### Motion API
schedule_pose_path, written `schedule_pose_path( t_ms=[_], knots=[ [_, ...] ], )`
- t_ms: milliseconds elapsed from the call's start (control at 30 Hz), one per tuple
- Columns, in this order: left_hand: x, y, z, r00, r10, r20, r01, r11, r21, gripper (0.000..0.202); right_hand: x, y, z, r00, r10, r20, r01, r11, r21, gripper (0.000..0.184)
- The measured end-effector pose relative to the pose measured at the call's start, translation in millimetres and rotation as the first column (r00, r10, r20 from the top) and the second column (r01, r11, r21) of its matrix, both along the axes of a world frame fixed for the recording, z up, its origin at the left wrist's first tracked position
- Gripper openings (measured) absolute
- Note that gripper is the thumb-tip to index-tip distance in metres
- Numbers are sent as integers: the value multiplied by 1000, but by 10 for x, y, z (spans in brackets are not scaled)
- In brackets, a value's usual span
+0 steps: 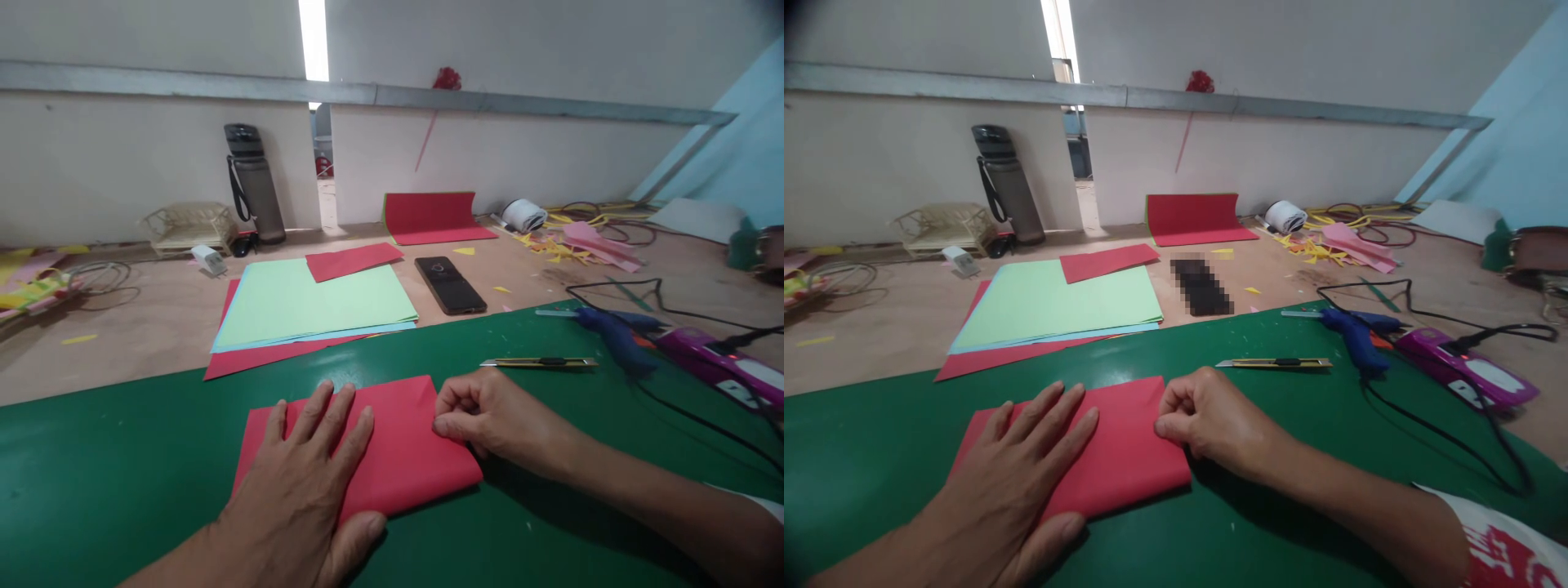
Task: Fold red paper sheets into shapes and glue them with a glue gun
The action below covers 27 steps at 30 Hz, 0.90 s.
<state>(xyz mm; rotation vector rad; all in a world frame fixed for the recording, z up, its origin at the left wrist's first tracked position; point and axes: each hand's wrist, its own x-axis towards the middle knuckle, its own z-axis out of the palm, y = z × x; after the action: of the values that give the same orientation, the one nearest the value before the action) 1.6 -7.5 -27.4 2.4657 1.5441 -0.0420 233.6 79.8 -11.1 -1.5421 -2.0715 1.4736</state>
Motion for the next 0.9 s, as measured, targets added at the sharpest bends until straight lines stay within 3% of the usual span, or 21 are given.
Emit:
schedule_pose_path(
  t_ms=[367,467,600,900],
  knots=[
    [-33,5,-26,1000,-19,6,19,997,72,71,-17,-21,-5,996,-64,-68,68,996,59,11],
    [17,-11,1,999,23,-24,-21,996,83,71,-42,-19,14,994,-96,-60,101,991,85,13],
    [93,-41,65,995,79,-54,-74,993,92,70,-62,4,13,996,-75,-40,80,984,157,16],
    [65,-14,92,996,58,-65,-56,998,30,72,-72,17,-7,1000,-27,3,26,974,226,15]
  ],
)
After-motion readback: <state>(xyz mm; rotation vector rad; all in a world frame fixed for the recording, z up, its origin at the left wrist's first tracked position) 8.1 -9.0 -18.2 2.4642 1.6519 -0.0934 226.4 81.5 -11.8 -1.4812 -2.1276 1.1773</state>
